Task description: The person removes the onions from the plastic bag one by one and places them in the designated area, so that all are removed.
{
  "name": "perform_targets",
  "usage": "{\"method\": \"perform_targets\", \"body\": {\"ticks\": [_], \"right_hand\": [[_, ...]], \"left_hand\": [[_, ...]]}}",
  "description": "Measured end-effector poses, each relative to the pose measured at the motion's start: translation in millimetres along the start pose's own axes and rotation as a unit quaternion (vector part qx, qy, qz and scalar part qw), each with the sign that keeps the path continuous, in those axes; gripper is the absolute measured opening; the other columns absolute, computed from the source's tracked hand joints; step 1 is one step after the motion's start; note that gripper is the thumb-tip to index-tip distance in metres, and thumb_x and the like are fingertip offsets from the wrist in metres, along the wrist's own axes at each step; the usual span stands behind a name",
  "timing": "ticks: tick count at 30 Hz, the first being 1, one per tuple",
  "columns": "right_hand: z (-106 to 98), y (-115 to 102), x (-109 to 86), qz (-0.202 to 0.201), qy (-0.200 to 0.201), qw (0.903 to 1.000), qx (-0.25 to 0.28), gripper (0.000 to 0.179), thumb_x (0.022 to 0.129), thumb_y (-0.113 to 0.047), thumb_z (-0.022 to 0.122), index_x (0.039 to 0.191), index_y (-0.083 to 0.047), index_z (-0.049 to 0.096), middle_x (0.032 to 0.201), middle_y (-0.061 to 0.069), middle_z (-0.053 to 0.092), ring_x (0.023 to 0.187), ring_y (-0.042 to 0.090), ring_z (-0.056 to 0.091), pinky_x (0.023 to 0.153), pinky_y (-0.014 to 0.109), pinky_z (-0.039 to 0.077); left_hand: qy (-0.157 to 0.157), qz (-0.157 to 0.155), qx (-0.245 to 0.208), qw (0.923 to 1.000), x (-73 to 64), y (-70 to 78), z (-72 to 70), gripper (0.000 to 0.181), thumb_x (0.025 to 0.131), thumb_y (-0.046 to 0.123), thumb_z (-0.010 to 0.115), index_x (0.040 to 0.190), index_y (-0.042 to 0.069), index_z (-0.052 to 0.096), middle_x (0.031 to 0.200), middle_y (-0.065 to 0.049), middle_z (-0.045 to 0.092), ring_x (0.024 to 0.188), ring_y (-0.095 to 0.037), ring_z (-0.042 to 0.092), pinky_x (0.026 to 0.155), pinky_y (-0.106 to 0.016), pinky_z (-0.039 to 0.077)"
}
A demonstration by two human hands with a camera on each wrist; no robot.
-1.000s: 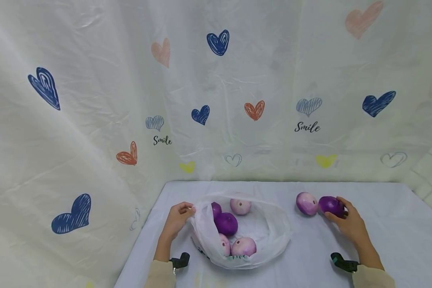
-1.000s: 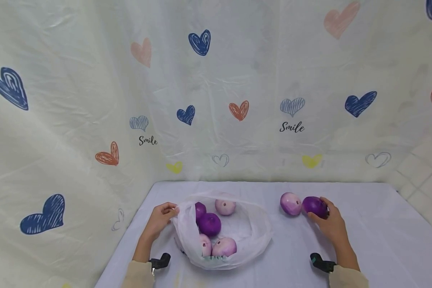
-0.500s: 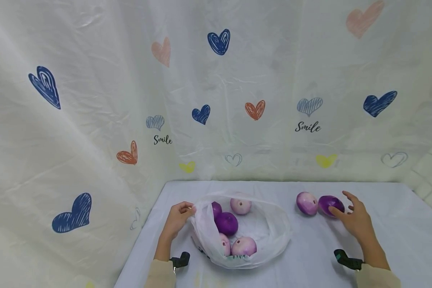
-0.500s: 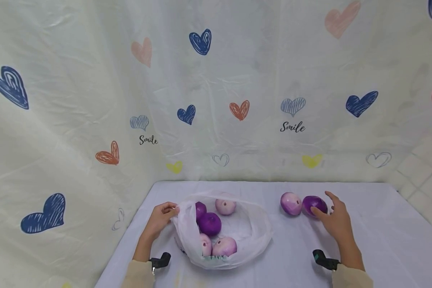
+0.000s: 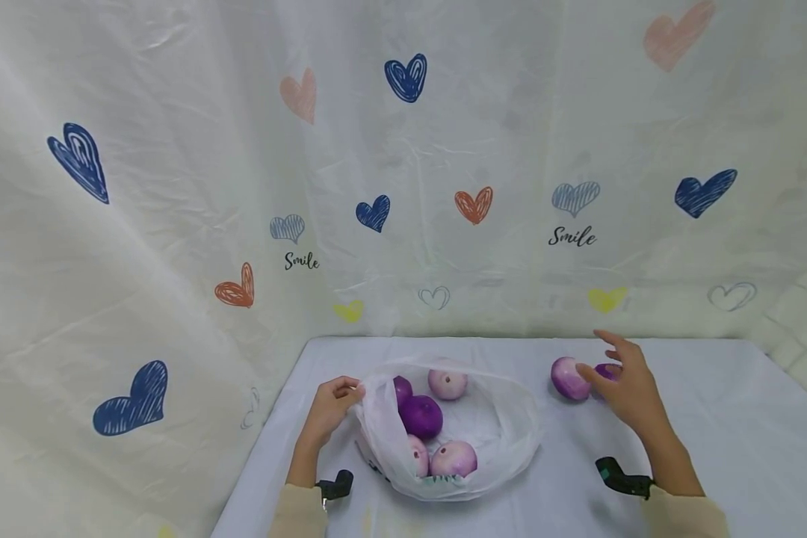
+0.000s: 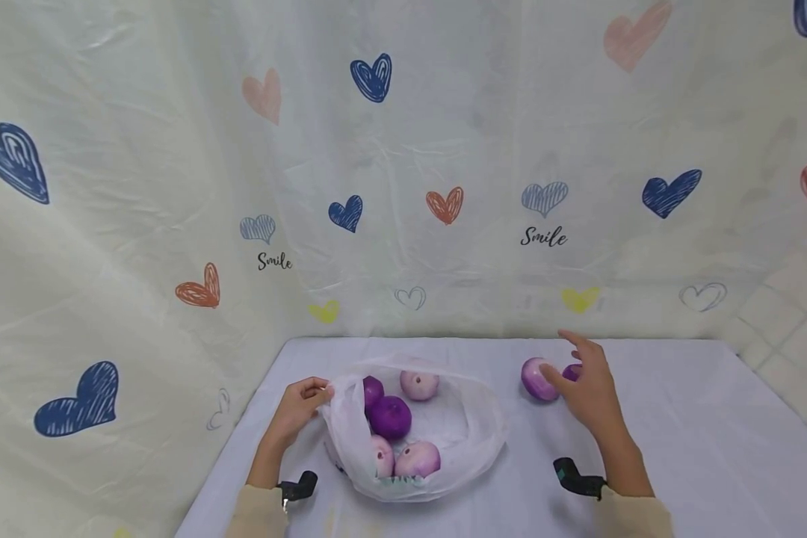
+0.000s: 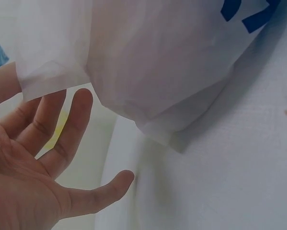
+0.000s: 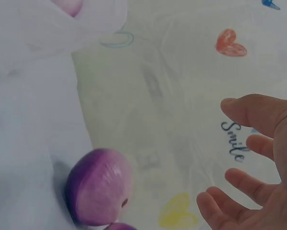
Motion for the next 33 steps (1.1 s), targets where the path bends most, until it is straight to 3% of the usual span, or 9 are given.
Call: {"method": "perform_targets", "body": {"ticks": [2,5,7,9,13,16,23,30,33], "right_hand": [[6,-11,-1.9,-0.018,-0.004,0.9998,0.002,0.076,0.098,-0.030,0.070,0.159,-0.007,0.031,0.153,0.034,0.030,0.133,0.058,0.042,0.100,0.065,0.044],[16,-25,-4.2,-0.051,-0.015,0.9985,0.016,0.072,0.097,-0.028,0.071,0.157,-0.009,0.035,0.151,0.029,0.036,0.132,0.052,0.045,0.100,0.034,0.054],[24,-33,-5.7,-0.077,-0.024,0.9963,0.031,0.070,0.096,-0.026,0.073,0.155,-0.009,0.038,0.150,0.024,0.041,0.130,0.046,0.048,0.095,0.014,0.049],[33,-41,-7.6,-0.102,-0.032,0.9934,0.042,0.068,0.095,-0.025,0.074,0.153,-0.010,0.042,0.148,0.019,0.046,0.129,0.037,0.051,0.090,0.002,0.039],[49,-53,-11.5,-0.149,-0.028,0.9871,0.052,0.059,0.093,-0.021,0.076,0.146,-0.011,0.051,0.139,0.013,0.057,0.121,0.007,0.055,0.091,0.007,0.045],[59,-61,-14.6,-0.171,-0.028,0.9825,0.068,0.053,0.092,-0.017,0.078,0.140,-0.010,0.056,0.132,0.010,0.063,0.114,-0.006,0.053,0.089,0.014,0.051],[84,-78,-24.7,-0.217,-0.100,0.9641,0.116,0.045,0.091,-0.013,0.077,0.133,-0.016,0.061,0.123,0.004,0.068,0.110,0.014,0.063,0.088,0.032,0.057],[108,-88,-34.8,-0.254,-0.197,0.9360,0.143,0.039,0.092,-0.017,0.077,0.128,-0.020,0.062,0.119,-0.002,0.068,0.108,0.007,0.063,0.087,0.036,0.057],[115,-90,-38.5,-0.254,-0.231,0.9286,0.141,0.038,0.093,-0.020,0.077,0.128,-0.020,0.062,0.120,-0.002,0.068,0.109,0.008,0.063,0.088,0.037,0.057]], "left_hand": [[-0.002,-0.001,-0.004,1.0000,0.2,-0.1,0.4,0.023,0.095,0.027,0.074,0.107,0.008,0.072,0.088,-0.006,0.068,0.081,-0.020,0.059,0.074,-0.037,0.050],[-0.003,0.003,-0.006,1.0000,0.0,0.4,0.3,0.023,0.095,0.026,0.074,0.108,0.008,0.072,0.088,-0.006,0.068,0.081,-0.020,0.059,0.074,-0.038,0.051],[-0.003,0.005,-0.006,1.0000,-0.1,0.6,0.2,0.023,0.095,0.027,0.074,0.108,0.008,0.072,0.087,-0.006,0.068,0.080,-0.020,0.059,0.074,-0.038,0.051],[-0.003,0.007,-0.005,1.0000,-0.2,1.0,0.1,0.023,0.095,0.027,0.074,0.107,0.008,0.072,0.087,-0.006,0.067,0.080,-0.020,0.059,0.073,-0.037,0.050],[0.000,0.005,-0.004,1.0000,0.1,1.0,0.2,0.021,0.095,0.026,0.074,0.107,0.008,0.072,0.087,-0.005,0.067,0.081,-0.020,0.059,0.074,-0.037,0.050],[0.002,0.002,-0.004,1.0000,-0.2,1.0,0.4,0.020,0.094,0.025,0.074,0.106,0.009,0.073,0.087,-0.005,0.068,0.081,-0.020,0.059,0.075,-0.037,0.050],[-0.001,0.008,-0.006,1.0000,-0.5,-0.1,0.3,0.020,0.095,0.023,0.074,0.106,0.007,0.072,0.086,-0.006,0.068,0.081,-0.020,0.059,0.072,-0.035,0.049],[0.000,0.009,-0.006,0.9999,-0.4,0.0,0.2,0.021,0.095,0.024,0.074,0.106,0.007,0.072,0.086,-0.005,0.067,0.080,-0.020,0.059,0.071,-0.034,0.049],[0.000,0.008,-0.008,0.9999,0.0,0.1,0.2,0.020,0.094,0.024,0.074,0.106,0.008,0.073,0.086,-0.006,0.068,0.080,-0.019,0.059,0.072,-0.035,0.049]]}}
Point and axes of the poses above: each hand's wrist, its own x-axis towards the middle knuckle, its own z-axis out of the palm, y = z × x, the point moved 3 cm from there along x, towards the middle knuckle
